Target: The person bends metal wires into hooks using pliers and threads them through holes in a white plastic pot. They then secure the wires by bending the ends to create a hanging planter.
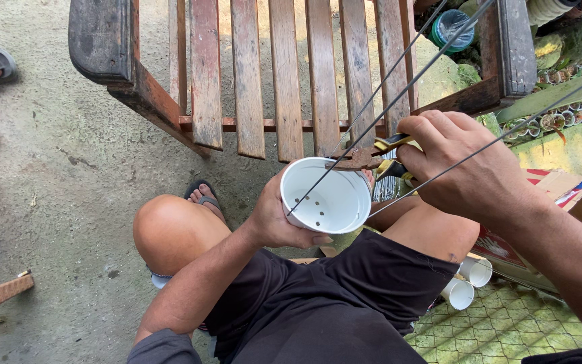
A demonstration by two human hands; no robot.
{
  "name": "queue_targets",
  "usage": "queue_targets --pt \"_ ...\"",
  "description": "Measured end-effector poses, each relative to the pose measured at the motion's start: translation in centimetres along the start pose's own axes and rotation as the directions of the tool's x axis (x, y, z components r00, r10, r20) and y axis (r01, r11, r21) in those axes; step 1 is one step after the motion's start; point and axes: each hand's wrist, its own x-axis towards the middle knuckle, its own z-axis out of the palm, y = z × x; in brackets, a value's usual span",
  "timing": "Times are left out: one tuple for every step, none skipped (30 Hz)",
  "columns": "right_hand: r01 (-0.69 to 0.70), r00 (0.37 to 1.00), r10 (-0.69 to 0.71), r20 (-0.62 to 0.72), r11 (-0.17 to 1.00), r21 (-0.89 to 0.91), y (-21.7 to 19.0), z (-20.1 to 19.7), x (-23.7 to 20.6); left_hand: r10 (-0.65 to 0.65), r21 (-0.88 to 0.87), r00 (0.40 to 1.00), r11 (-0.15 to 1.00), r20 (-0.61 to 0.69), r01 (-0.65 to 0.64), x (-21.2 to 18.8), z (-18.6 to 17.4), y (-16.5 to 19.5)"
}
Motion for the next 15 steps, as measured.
queue_targets --pt "-0.002 1.000 0.002 0.001 1.000 0.000 0.01 0.02 0.00 0.000 -0.009 1.000 1.000 0.001 0.000 0.03 0.01 0.02" --pt "-0.004 1.000 0.004 0.002 1.000 0.001 0.02 0.03 -0.01 -0.001 -0.017 1.000 1.000 0.003 0.001 0.06 0.01 0.04" --pt "-0.006 1.000 0.006 0.003 1.000 0.003 0.01 0.06 -0.03 -0.002 -0.026 1.000 1.000 0.004 0.002 0.08 0.02 0.04" --pt "-0.005 1.000 0.005 -0.001 1.000 0.004 0.01 0.09 -0.04 0.000 -0.025 1.000 1.000 0.001 0.000 0.09 0.04 0.05" --pt "-0.005 1.000 0.005 -0.006 1.000 0.003 0.02 0.12 -0.07 0.004 -0.024 1.000 1.000 -0.002 -0.004 0.11 0.04 0.04" --pt "-0.005 1.000 0.005 -0.011 1.000 0.002 0.04 0.14 -0.09 0.009 -0.023 1.000 1.000 -0.004 -0.009 0.14 0.04 0.04" --pt "-0.002 1.000 0.002 -0.012 1.000 0.004 0.08 0.17 -0.11 0.009 -0.018 1.000 1.000 -0.005 -0.009 0.16 0.04 0.03" --pt "0.001 1.000 -0.001 -0.013 1.000 0.005 0.13 0.20 -0.11 0.009 -0.014 1.000 1.000 -0.006 -0.009 0.17 0.05 0.02" --pt "0.004 1.000 -0.004 -0.013 1.000 0.006 0.18 0.22 -0.11 0.010 -0.010 1.000 1.000 -0.007 -0.010 0.18 0.06 0.02" --pt "0.003 1.000 -0.003 -0.013 1.000 0.013 0.21 0.24 -0.10 0.002 -0.024 1.000 1.000 -0.008 -0.002 0.17 0.08 0.01" --pt "0.003 1.000 -0.003 -0.012 1.000 0.019 0.23 0.27 -0.09 -0.007 -0.039 1.000 0.999 -0.009 0.007 0.12 0.12 0.01" --pt "0.004 1.000 -0.003 -0.011 1.000 0.026 0.24 0.30 -0.07 -0.016 -0.053 1.000 0.998 -0.011 0.015 0.10 0.13 -0.01" --pt "0.001 1.000 0.000 -0.022 1.000 0.027 0.21 0.31 -0.07 -0.007 -0.043 1.000 0.999 -0.008 0.007 0.10 0.12 -0.04" --pt "-0.002 0.999 0.003 -0.033 1.000 0.028 0.14 0.32 -0.10 0.002 -0.034 1.000 0.999 -0.004 -0.002 0.13 0.08 -0.09" --pt "-0.005 0.999 0.007 -0.045 1.000 0.029 0.05 0.33 -0.11 0.012 -0.023 1.000 1.000 0.000 -0.012 0.16 0.03 -0.14"
